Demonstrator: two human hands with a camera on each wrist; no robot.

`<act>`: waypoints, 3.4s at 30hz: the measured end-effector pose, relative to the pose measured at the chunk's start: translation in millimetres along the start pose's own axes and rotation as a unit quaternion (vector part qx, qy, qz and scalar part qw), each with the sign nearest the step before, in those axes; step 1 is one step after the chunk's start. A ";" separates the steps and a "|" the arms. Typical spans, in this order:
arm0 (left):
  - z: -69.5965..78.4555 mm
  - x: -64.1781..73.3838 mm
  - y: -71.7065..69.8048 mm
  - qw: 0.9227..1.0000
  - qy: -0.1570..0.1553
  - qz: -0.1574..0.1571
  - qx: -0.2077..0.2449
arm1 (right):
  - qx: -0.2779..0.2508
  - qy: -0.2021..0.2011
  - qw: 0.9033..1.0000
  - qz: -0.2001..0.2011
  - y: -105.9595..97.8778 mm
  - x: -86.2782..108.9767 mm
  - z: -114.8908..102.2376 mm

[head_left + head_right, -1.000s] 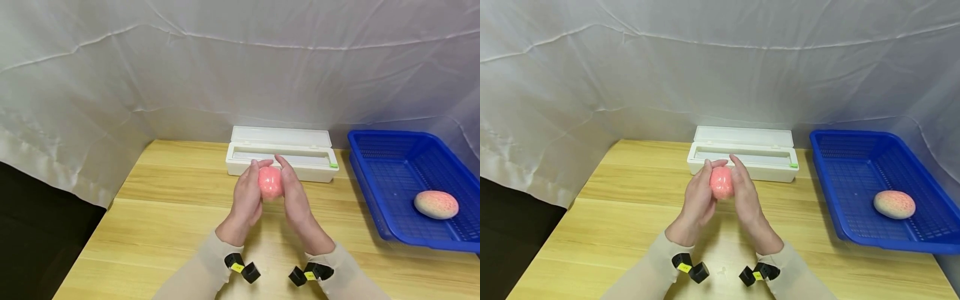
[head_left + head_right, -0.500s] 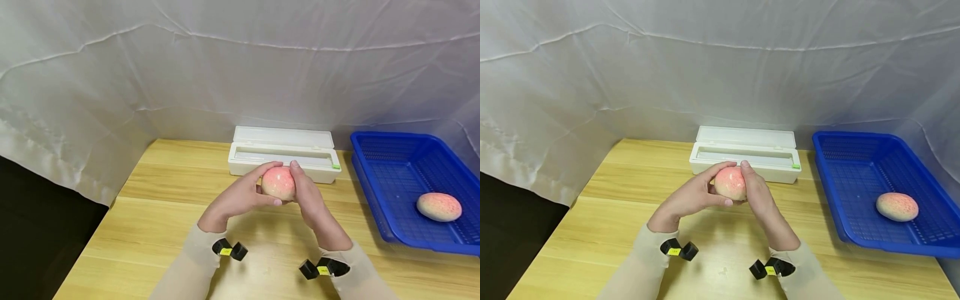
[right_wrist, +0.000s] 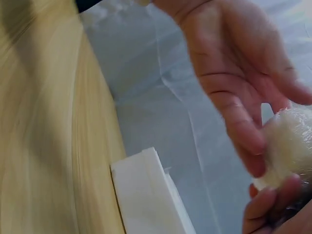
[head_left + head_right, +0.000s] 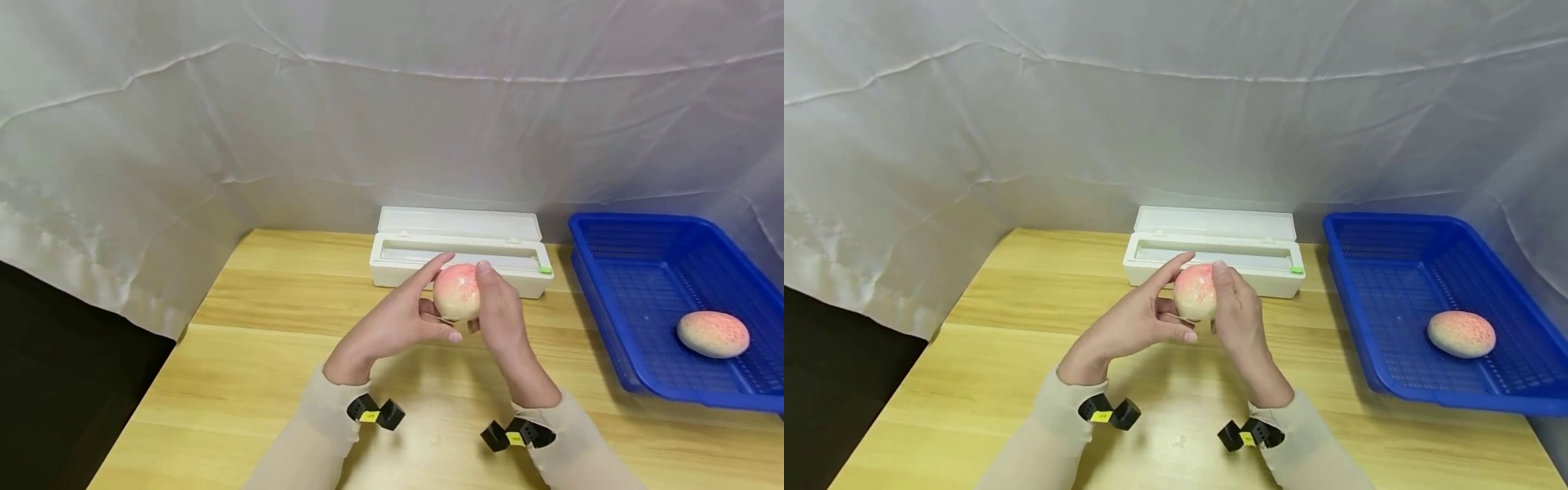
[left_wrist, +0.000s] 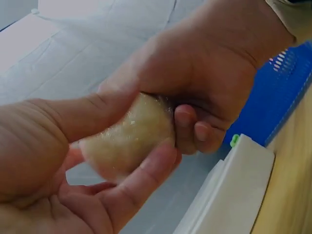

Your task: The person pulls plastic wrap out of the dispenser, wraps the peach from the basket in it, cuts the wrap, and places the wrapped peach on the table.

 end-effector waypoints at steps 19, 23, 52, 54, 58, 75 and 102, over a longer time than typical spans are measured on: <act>-5.6 11.5 -27.7 0.995 -0.005 -0.014 0.098 | -0.203 -0.026 0.930 -0.306 18.3 5.0 -14.6; -4.0 13.4 -27.1 0.992 -0.002 -0.029 0.125 | -0.178 -0.038 0.930 -0.318 17.3 5.5 -15.5; -26.9 6.7 -26.7 0.995 -0.036 0.011 -0.092 | 0.008 -0.031 0.968 -0.248 17.7 -6.1 16.3; -29.0 6.0 -24.6 0.993 -0.042 0.023 -0.109 | 0.014 -0.031 0.968 -0.250 20.6 -5.1 21.3; -34.8 4.6 -19.6 0.988 -0.048 0.044 -0.144 | 0.039 -0.021 0.964 -0.262 25.8 -0.3 31.0; -141.2 76.9 -116.6 0.950 -0.196 0.057 -0.238 | 0.133 0.003 0.957 -0.257 -3.0 15.9 55.0; -157.9 110.1 -158.5 0.935 -0.257 0.067 -0.237 | 0.145 -0.005 0.958 -0.246 -16.9 21.6 61.9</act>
Point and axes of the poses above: each hand's wrist, its own x-axis away from the middle knuckle, its own y-axis out of the palm, z = x × y, the point moved 8 cm from there along -x, towards the middle knuckle, and after that the axes turned 15 degrees about -x, right-handed, at the moved point
